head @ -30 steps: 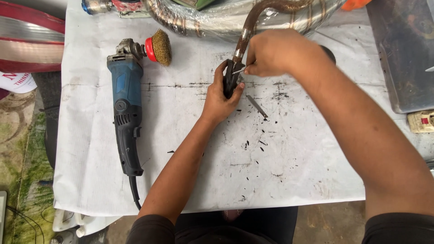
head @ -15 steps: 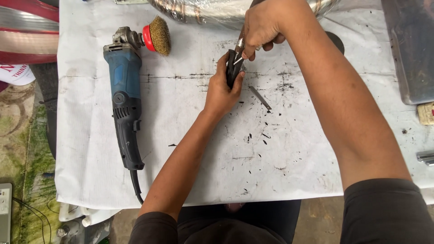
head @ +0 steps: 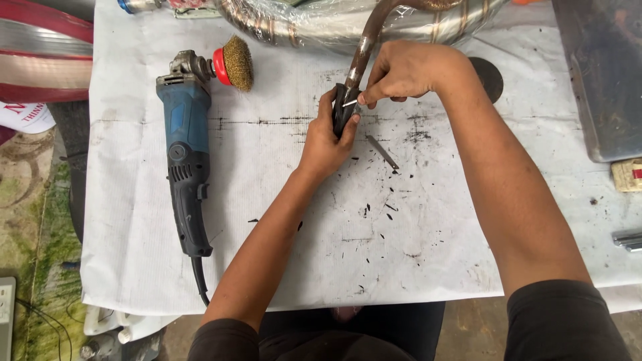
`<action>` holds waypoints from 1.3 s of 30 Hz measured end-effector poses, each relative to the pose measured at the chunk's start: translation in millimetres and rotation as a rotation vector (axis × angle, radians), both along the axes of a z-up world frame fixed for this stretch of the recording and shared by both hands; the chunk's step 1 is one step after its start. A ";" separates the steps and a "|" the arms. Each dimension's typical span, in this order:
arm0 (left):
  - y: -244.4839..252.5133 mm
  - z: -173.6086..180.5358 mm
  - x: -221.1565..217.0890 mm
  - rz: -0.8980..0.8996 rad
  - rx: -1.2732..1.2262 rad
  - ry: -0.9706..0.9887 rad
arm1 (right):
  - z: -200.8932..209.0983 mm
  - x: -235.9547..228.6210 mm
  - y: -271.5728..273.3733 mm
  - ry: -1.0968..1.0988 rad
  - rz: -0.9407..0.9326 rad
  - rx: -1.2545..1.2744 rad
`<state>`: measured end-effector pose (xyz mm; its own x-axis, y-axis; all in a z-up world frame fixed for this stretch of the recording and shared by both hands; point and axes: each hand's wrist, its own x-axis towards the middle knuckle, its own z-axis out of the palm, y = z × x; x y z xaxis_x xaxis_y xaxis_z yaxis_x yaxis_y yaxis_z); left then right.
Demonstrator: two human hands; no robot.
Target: The person uses a screwdriver to pry and remove a black rubber grommet from a curved metal pipe. They then use a metal file to scrape and clean the surface of the pipe where the grommet was seated.
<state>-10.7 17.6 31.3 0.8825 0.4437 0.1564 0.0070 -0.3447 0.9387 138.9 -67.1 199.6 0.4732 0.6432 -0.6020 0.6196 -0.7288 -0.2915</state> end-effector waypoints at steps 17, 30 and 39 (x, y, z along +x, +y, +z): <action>3.5 0.7 4.4 -0.001 0.008 -0.003 | -13.6 8.3 -9.7 0.055 -0.025 0.127; 3.6 -2.4 4.6 -0.003 0.005 -0.025 | -19.3 7.8 -14.1 0.145 -0.092 0.184; 4.5 4.5 2.0 -0.040 -0.028 -0.007 | -17.2 6.9 -14.9 0.141 -0.086 0.169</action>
